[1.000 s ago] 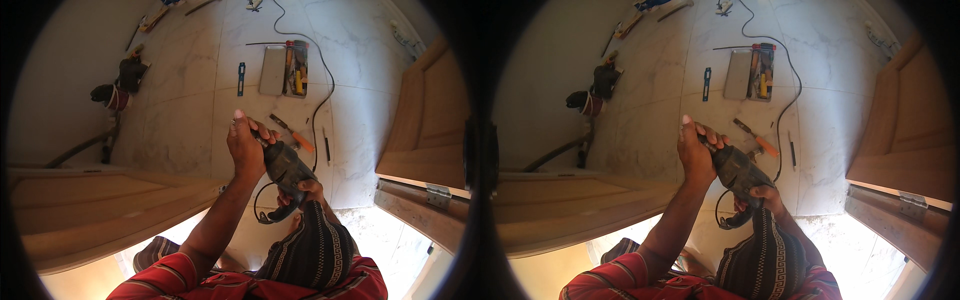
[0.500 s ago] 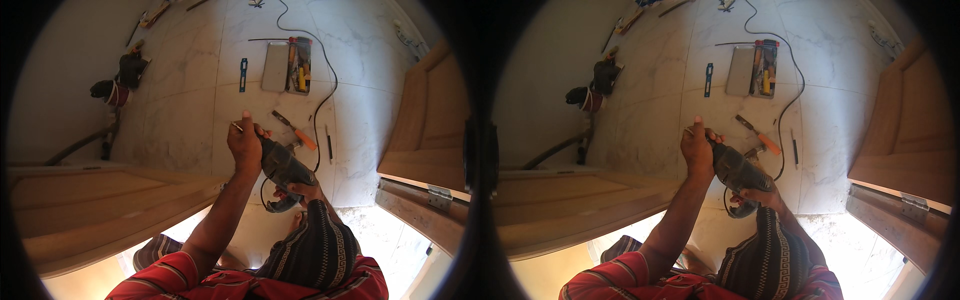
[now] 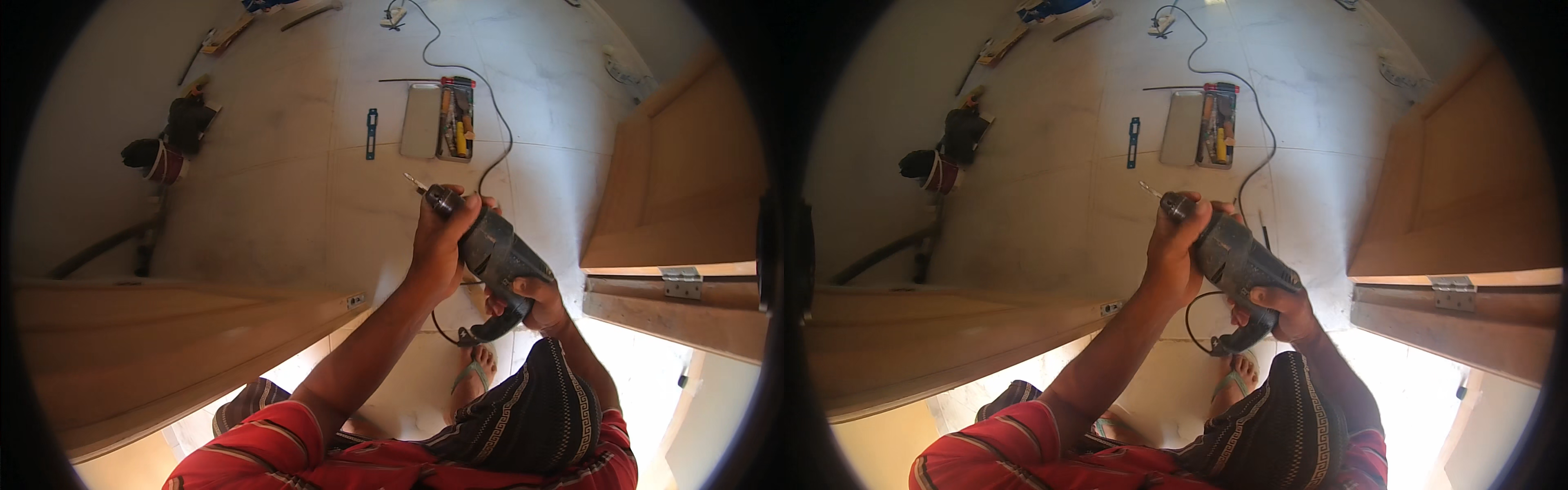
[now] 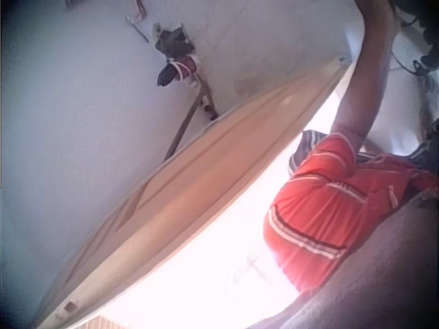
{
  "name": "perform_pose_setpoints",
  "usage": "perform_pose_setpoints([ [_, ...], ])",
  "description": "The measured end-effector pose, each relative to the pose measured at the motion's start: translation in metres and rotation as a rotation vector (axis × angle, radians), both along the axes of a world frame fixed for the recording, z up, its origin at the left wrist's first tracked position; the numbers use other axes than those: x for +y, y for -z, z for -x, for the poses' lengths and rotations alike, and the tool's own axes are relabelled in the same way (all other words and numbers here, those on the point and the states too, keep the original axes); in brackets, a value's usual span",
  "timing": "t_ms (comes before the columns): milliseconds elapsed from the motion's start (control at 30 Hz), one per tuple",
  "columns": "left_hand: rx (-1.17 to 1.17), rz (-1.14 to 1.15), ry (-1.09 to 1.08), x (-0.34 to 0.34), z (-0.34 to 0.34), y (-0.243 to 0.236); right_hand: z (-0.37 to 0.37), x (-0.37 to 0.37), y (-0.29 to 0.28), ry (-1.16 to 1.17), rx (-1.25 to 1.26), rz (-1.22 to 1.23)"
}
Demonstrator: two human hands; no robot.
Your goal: The person uses a power drill to create pilot holes in a wooden door frame and then secures a metal hinge to the frame using screws. The person also uses a hammer to tap the hinge into place and adjusts the drill bit during the process.
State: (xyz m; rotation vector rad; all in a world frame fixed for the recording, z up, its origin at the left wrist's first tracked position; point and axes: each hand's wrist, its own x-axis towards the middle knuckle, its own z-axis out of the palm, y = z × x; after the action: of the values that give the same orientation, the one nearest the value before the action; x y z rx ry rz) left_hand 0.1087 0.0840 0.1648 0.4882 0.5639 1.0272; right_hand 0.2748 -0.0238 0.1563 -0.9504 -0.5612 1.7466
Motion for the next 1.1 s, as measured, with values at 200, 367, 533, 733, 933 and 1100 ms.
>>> perform_pose_setpoints([
  [200, -0.199, 0.168, 0.040, 0.007, -0.050, -0.092, -0.050, -0.002, -0.112, -0.007, -0.186, -0.076],
  [367, -0.214, 0.148, 0.117, -0.001, -0.066, -0.178, -0.063, -0.013, -0.185, 0.025, -0.207, -0.178],
  [533, -0.259, -0.125, 0.297, -0.010, -0.046, -0.279, -0.043, -0.032, -0.256, 0.104, -0.029, -0.297],
  [733, -0.234, -0.095, 0.315, -0.018, -0.041, -0.448, -0.013, -0.023, -0.363, 0.096, -0.503, -0.243],
  [933, -0.061, -0.085, 0.271, -0.080, -0.012, -0.600, -0.001, -0.113, -0.537, 0.100, -0.930, -0.530],
  [1100, -0.107, 0.373, 0.172, -0.119, 0.007, -0.672, -0.008, -0.148, -0.657, 0.018, -0.273, -0.137],
])
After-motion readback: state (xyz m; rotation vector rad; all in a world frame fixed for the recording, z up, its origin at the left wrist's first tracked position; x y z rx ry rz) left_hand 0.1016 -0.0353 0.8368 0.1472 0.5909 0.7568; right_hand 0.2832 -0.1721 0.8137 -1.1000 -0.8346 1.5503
